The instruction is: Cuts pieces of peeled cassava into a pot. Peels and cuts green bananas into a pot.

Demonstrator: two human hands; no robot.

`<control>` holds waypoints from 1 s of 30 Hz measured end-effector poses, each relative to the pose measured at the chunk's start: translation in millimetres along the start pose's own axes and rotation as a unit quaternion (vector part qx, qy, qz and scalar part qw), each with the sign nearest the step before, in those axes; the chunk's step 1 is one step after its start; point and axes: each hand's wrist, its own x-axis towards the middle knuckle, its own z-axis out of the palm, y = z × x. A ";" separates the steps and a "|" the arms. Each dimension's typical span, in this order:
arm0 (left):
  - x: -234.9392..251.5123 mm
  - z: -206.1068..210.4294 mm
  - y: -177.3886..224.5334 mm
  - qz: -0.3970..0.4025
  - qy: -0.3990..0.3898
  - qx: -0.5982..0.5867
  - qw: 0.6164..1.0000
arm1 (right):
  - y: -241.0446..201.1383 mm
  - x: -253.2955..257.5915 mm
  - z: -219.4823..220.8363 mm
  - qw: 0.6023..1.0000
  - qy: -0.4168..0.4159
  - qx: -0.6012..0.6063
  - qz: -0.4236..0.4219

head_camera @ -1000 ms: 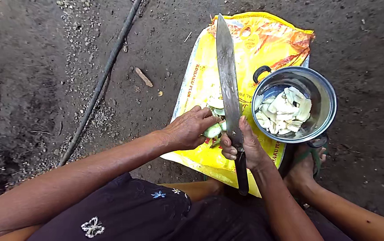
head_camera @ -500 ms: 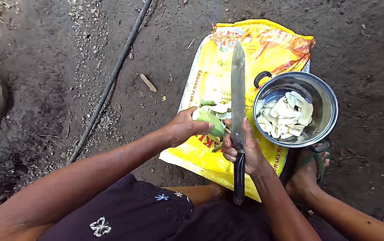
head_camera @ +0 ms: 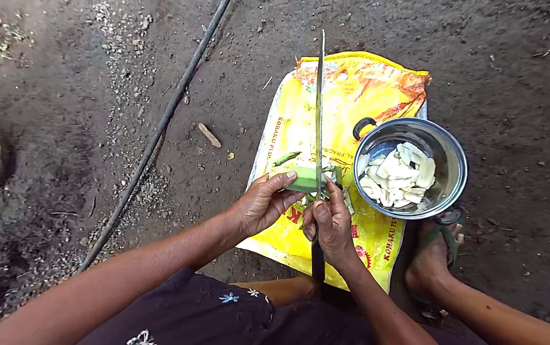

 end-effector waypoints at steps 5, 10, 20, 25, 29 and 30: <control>-3.3 9.6 -2.3 0.009 0.002 0.014 1.000 | -0.5 0.2 4.2 1.000 0.022 0.002 -0.018; -3.9 14.6 -2.9 0.028 0.008 0.015 0.999 | -3.3 4.8 5.5 0.998 0.028 0.051 -0.023; -6.5 22.6 -3.4 0.105 0.019 0.078 0.991 | -6.1 7.2 19.4 0.987 0.075 0.139 -0.018; -8.7 25.4 -5.0 0.146 0.030 0.159 0.976 | -16.7 7.8 23.4 0.977 0.107 0.185 0.022; -8.3 23.4 -4.9 0.157 0.025 0.187 0.970 | -20.3 8.7 23.1 0.974 0.109 0.192 0.048; -8.6 22.1 -4.9 0.156 0.023 0.186 0.970 | -20.5 8.4 23.7 0.975 0.110 0.187 0.047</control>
